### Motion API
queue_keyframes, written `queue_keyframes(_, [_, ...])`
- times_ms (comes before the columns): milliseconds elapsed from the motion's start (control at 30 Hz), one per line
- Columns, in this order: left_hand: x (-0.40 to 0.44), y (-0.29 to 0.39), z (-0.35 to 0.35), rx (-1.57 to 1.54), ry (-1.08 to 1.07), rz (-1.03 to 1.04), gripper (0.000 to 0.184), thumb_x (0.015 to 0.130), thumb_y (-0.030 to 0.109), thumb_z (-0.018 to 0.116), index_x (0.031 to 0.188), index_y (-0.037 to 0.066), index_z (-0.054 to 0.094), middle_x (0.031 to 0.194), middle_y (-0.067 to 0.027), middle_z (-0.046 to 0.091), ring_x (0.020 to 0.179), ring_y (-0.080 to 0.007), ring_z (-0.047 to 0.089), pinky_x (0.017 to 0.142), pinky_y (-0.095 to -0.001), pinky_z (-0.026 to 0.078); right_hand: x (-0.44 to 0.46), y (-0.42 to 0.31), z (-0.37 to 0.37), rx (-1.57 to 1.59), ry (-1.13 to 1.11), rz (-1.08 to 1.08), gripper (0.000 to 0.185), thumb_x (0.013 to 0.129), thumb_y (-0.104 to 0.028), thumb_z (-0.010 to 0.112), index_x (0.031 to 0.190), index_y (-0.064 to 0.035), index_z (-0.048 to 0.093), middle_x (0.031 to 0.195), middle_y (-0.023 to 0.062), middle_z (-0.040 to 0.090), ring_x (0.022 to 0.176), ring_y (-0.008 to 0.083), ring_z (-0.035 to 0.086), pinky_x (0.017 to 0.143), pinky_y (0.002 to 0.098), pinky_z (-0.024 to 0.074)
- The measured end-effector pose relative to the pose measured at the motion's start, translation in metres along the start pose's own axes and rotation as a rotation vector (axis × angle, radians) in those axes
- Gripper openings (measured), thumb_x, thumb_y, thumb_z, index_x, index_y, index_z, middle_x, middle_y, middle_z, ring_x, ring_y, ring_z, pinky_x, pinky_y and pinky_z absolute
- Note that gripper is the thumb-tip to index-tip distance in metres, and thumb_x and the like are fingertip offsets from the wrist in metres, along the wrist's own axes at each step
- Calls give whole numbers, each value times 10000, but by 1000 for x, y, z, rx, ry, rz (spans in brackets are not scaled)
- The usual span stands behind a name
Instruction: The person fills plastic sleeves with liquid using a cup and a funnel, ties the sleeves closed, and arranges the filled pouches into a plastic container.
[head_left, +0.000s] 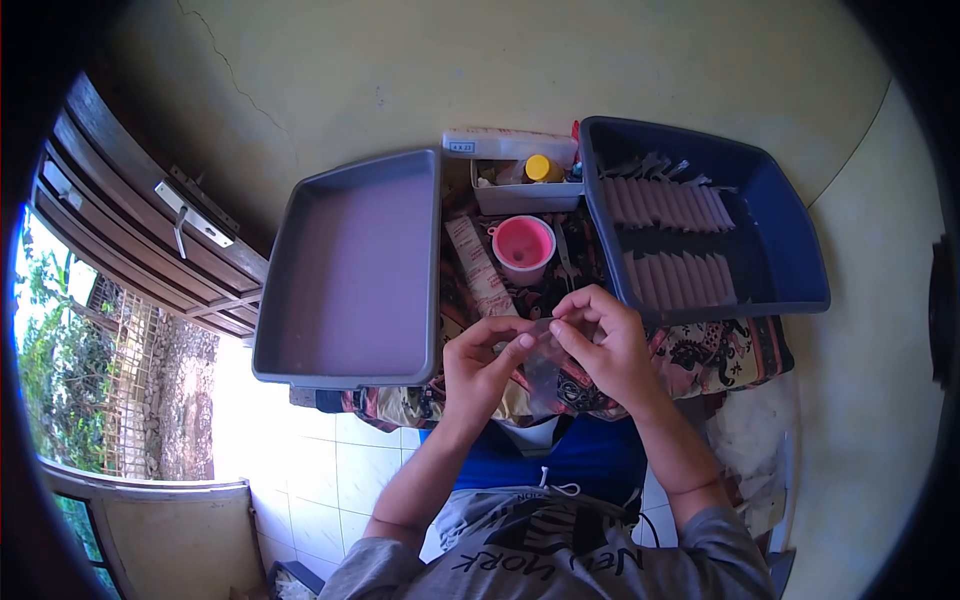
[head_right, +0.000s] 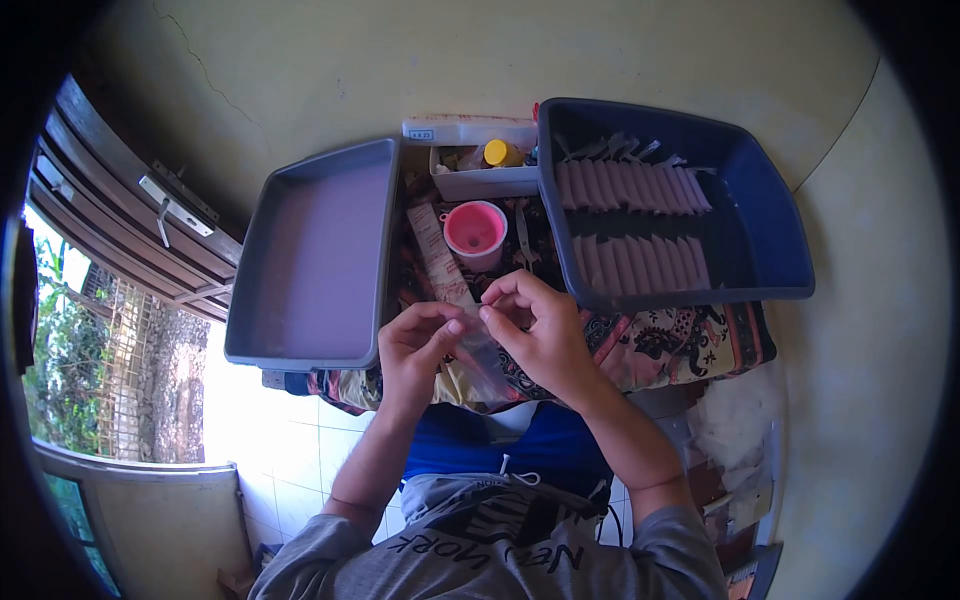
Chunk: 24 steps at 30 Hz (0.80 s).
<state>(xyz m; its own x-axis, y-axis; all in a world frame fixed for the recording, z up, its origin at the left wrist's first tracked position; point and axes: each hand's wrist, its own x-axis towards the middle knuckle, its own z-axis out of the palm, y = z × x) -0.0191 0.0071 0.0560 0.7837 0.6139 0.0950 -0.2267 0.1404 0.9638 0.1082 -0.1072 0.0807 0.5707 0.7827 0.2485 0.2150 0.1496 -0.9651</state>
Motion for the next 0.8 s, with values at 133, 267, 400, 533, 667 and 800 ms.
queue_keyframes(133, [2,0,-3,-14,85,25,241,855,-10,627,1080,-40,548,865,-134,679,810,-170,660,612,-251,549,2,4,1,119,15,52,106,875,-51,633,939,10,575,781,39,638,702,48,598,611,190,473])
queue_keyframes(267, [4,-5,-9,-3,130,67,310,852,-14,633,1135,-24,506,870,-132,677,818,-159,656,633,-242,537,15,25,2,75,89,5,98,884,-71,634,930,0,584,778,21,620,671,38,575,587,186,461])
queue_keyframes(400, [7,-8,-10,27,157,73,322,850,-23,638,1140,-8,498,881,-118,676,836,-146,651,658,-233,518,41,47,3,-411,159,-157,189,808,-59,677,965,13,600,815,80,656,595,84,585,561,207,468])
queue_keyframes(533, [9,-11,-10,68,177,124,325,833,-22,663,1116,5,504,886,-108,674,822,-129,641,650,-227,505,72,70,16,-519,132,-297,230,790,-91,678,995,2,633,851,140,681,572,176,624,535,298,478])
queue_keyframes(667, [6,-10,-11,86,191,118,341,815,-22,685,1103,13,506,881,-99,670,795,-113,629,654,-222,497,90,73,23,-691,-12,-214,208,802,-132,666,937,25,648,828,196,679,743,338,677,657,381,535])
queue_keyframes(800, [5,-11,-13,102,200,85,364,788,-43,703,1092,17,512,862,-76,654,769,-96,612,655,-212,488,97,82,30,-666,-6,-234,177,796,-102,672,910,31,650,803,198,678,756,323,681,657,366,537])
